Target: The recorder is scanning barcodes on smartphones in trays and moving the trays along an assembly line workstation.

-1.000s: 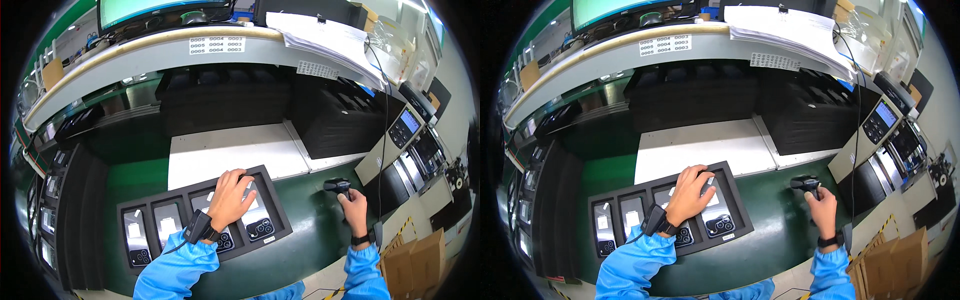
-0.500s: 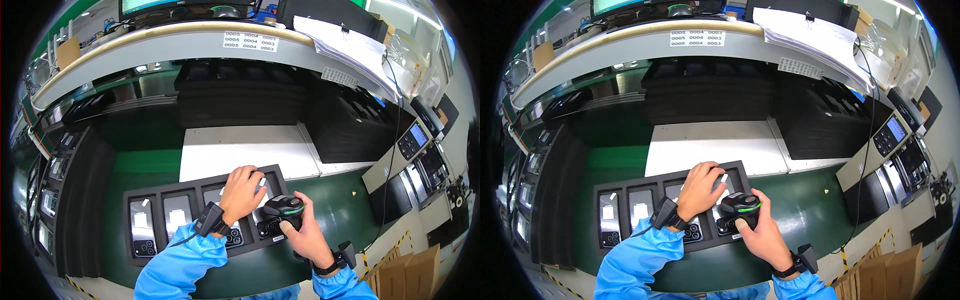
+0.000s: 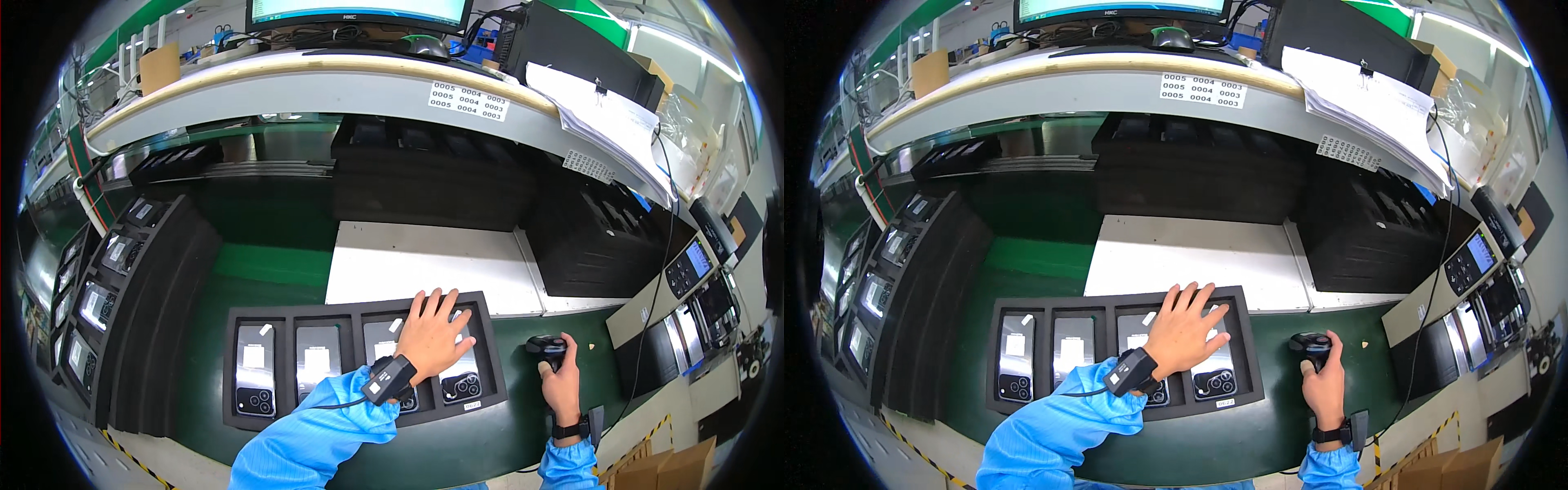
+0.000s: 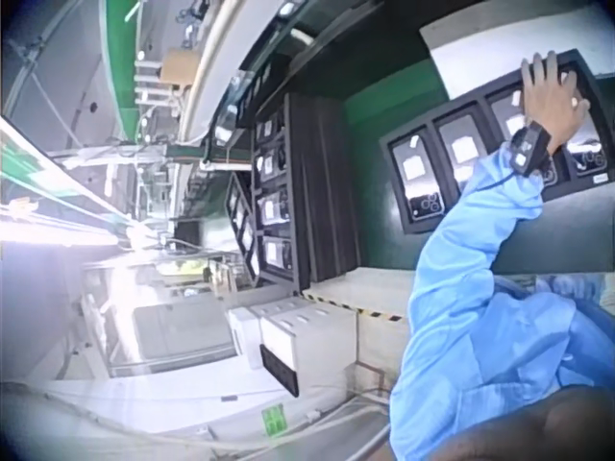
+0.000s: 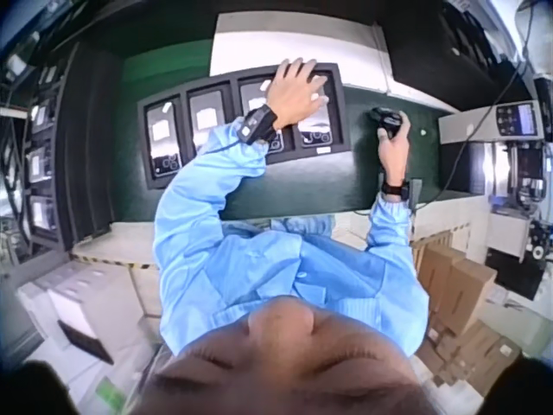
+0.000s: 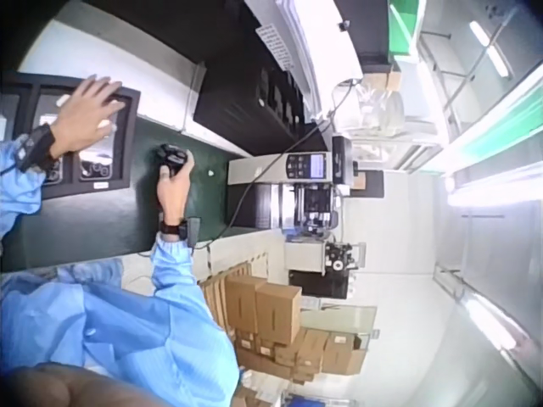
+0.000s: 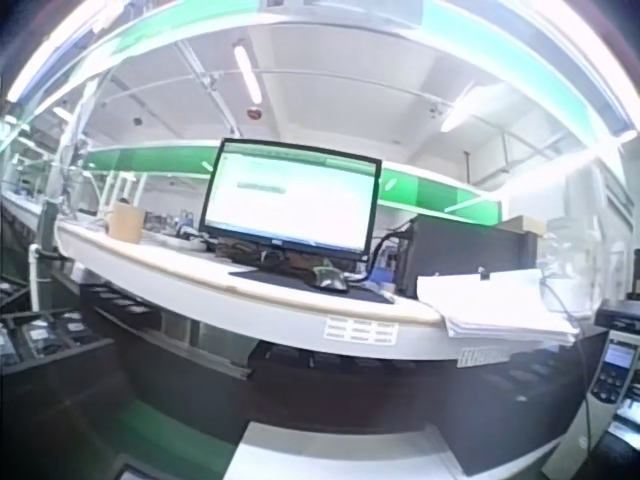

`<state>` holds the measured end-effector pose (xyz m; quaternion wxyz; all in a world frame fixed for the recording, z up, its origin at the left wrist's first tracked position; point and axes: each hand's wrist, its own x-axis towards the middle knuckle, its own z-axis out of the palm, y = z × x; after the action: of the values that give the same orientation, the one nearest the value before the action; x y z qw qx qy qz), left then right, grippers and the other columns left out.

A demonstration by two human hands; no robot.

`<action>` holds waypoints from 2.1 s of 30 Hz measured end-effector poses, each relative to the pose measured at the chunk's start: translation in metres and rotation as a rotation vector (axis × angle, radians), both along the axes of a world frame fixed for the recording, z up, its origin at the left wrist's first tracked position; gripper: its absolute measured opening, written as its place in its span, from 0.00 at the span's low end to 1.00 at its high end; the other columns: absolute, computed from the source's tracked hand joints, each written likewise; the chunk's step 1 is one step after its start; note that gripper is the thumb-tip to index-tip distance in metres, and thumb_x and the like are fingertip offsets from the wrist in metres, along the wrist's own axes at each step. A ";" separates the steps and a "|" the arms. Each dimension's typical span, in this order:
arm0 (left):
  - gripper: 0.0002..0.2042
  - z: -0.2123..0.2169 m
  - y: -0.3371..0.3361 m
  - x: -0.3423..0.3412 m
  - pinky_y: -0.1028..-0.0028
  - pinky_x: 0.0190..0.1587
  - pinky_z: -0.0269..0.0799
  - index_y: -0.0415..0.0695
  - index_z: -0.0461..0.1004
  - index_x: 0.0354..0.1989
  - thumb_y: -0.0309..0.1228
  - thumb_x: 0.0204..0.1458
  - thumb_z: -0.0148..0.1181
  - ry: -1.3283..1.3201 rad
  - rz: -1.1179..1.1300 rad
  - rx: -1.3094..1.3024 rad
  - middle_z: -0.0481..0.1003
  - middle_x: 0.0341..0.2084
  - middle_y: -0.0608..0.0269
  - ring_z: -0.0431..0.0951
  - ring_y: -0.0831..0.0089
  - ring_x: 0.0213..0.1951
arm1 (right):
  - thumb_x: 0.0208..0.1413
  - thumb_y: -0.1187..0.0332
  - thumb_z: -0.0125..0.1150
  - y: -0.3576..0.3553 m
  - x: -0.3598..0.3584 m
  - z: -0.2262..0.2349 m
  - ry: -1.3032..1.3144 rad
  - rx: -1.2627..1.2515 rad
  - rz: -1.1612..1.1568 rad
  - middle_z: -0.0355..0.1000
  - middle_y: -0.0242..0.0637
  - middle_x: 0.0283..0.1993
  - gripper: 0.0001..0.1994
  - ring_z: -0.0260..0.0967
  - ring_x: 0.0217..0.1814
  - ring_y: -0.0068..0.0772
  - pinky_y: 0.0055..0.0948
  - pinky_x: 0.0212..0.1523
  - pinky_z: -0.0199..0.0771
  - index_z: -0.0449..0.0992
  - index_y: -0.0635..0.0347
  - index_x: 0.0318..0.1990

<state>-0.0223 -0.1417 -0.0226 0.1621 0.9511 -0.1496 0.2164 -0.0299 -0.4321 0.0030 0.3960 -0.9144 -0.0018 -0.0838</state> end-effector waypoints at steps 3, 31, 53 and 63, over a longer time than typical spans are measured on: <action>0.25 -0.001 0.003 -0.003 0.43 0.71 0.50 0.51 0.76 0.61 0.51 0.60 0.57 0.002 0.016 0.009 0.65 0.66 0.45 0.61 0.43 0.68 | 0.54 0.77 0.62 0.006 0.001 -0.005 -0.051 -0.071 0.003 0.78 0.57 0.48 0.34 0.78 0.49 0.58 0.44 0.52 0.76 0.59 0.54 0.69; 0.11 0.038 -0.022 -0.030 0.55 0.62 0.72 0.42 0.79 0.39 0.33 0.49 0.66 -0.301 -0.561 0.043 0.78 0.42 0.55 0.79 0.58 0.50 | 0.55 0.70 0.64 0.007 0.004 -0.004 -0.040 0.001 -0.026 0.79 0.54 0.44 0.33 0.79 0.47 0.58 0.44 0.49 0.77 0.61 0.52 0.69; 0.23 -0.010 -0.002 0.008 0.44 0.69 0.53 0.42 0.75 0.52 0.45 0.53 0.62 -0.064 -0.149 -0.183 0.74 0.50 0.55 0.68 0.52 0.61 | 0.54 0.81 0.59 -0.005 0.017 -0.030 0.031 0.125 -0.020 0.75 0.48 0.53 0.33 0.73 0.53 0.35 0.30 0.59 0.69 0.60 0.59 0.70; 0.12 0.005 0.007 -0.002 0.55 0.56 0.63 0.42 0.75 0.38 0.33 0.47 0.65 -0.254 -0.089 -0.566 0.69 0.43 0.54 0.69 0.52 0.49 | 0.53 0.76 0.63 0.008 0.007 -0.015 -0.020 -0.018 -0.052 0.78 0.48 0.45 0.34 0.77 0.46 0.37 0.32 0.53 0.74 0.61 0.56 0.69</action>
<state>-0.0246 -0.1346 -0.0177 0.4099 0.8259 -0.1441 0.3594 -0.0225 -0.4239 -0.0116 0.3853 -0.9169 0.0171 -0.1029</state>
